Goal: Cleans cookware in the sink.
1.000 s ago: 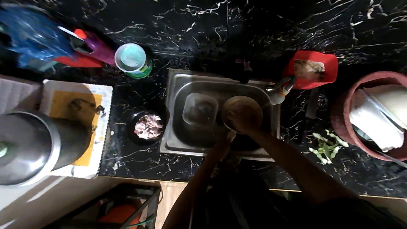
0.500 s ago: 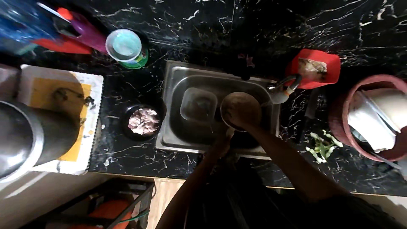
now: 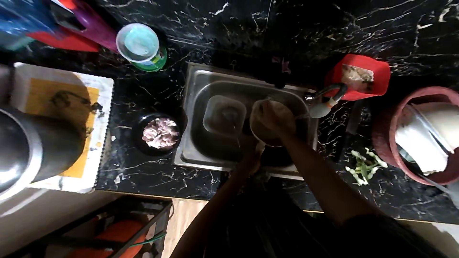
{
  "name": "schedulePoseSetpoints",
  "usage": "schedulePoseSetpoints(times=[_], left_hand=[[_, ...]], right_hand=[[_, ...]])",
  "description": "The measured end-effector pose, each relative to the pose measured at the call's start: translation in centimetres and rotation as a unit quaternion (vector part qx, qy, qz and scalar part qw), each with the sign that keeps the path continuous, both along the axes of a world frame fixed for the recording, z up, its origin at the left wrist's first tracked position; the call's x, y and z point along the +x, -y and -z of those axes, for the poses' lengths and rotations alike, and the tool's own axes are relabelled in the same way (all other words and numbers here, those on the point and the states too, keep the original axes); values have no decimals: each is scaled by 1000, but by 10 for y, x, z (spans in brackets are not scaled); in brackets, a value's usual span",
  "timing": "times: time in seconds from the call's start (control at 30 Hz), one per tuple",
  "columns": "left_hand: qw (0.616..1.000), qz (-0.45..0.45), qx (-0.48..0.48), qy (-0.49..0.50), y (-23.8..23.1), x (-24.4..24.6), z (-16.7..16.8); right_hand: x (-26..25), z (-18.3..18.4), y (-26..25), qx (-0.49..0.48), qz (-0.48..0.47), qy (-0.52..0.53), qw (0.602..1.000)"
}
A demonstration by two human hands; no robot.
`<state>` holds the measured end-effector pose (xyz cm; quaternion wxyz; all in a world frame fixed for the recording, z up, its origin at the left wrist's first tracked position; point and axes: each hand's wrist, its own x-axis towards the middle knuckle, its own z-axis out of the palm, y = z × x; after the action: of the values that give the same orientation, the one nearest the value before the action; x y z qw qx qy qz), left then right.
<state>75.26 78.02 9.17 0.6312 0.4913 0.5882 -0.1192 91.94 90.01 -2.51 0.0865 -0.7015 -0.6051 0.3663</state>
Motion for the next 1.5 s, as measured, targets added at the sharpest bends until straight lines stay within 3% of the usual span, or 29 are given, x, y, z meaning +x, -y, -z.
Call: schedulePoseSetpoints(times=[0.17,0.23,0.33,0.43,0.6,0.73,0.9,0.97,1.07,1.17,1.27,1.33,1.5], left_hand=[[999,32,3,-11,0,-2,-4],[999,36,-1,-8,0,-4,-4],[1000,27,-14,-8,1,-4,-1],[1000,13,-15,-3,1,-2,-2],[999,17,28,0,3,0,-2],[998,30,45,-17,5,4,-2],[998,44,47,-15,5,4,-6],[997,46,51,-19,6,5,-7],[997,49,54,-25,7,4,-8],[998,22,66,-4,7,2,-7],[999,20,48,2,5,3,-8],[999,24,35,3,5,1,-6],[998,46,42,3,3,2,-4]], right_hand=[[-7,-37,41,-100,-135,-121,978],[18,-24,66,-130,-178,-148,964],[58,-9,77,-160,-211,-54,963],[72,-15,65,-174,-162,62,969],[59,-4,34,-16,-82,150,985],[37,0,22,0,-60,126,990],[-10,-12,48,22,-110,35,993],[-3,-14,47,19,-131,48,990],[25,8,36,60,-67,49,995],[34,-25,40,-7,-48,110,993],[26,-35,68,-104,-23,150,983],[18,-45,87,-182,-11,137,974],[1,-72,103,-213,6,2,977]])
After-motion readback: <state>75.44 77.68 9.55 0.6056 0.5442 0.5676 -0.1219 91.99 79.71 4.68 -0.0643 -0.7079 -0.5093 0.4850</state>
